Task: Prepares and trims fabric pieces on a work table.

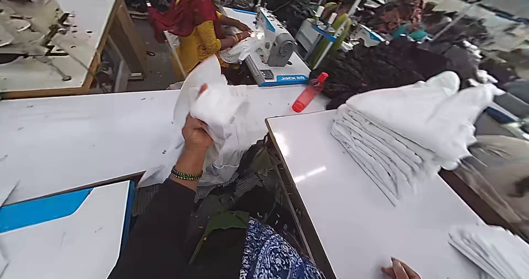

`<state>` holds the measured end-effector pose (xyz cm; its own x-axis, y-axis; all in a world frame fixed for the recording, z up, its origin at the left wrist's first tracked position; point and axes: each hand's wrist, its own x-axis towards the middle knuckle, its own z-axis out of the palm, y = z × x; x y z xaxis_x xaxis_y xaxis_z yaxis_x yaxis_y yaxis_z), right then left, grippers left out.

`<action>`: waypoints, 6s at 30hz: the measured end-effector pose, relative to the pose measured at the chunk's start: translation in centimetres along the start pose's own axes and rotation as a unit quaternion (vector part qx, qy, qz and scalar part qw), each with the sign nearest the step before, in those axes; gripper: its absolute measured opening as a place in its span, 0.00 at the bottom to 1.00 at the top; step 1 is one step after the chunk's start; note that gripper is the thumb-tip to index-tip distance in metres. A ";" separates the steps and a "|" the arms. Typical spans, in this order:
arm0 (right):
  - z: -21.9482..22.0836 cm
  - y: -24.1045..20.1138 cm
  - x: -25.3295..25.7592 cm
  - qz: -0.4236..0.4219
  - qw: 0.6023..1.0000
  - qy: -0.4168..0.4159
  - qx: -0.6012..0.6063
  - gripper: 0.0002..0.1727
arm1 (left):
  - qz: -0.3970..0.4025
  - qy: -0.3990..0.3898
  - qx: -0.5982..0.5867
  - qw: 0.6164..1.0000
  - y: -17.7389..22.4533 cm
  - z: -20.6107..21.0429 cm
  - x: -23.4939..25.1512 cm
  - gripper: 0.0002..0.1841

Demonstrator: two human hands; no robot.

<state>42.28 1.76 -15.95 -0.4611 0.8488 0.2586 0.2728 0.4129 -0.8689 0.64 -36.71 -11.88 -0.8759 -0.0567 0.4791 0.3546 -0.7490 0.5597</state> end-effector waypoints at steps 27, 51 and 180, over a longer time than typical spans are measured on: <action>-11.8 -5.0 -21.4 -0.047 0.994 0.070 -0.066 0.18 | -0.106 -0.790 0.168 0.580 -10.5 22.4 -29.6 0.16; -29.9 -18.3 -27.2 0.175 0.837 0.343 -0.389 0.16 | -0.021 -0.790 0.073 0.608 0.1 22.4 -16.6 0.29; -2.7 -10.5 -13.5 0.501 0.860 -0.084 0.048 0.40 | -0.135 -0.882 0.329 0.309 -22.1 32.3 -24.1 0.64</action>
<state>47.96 -13.18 -9.15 -0.1540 0.6997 -0.6977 0.5372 -0.5333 -0.6534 24.51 2.53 -13.91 0.4335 0.8319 -0.3466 0.8444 -0.2406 0.4786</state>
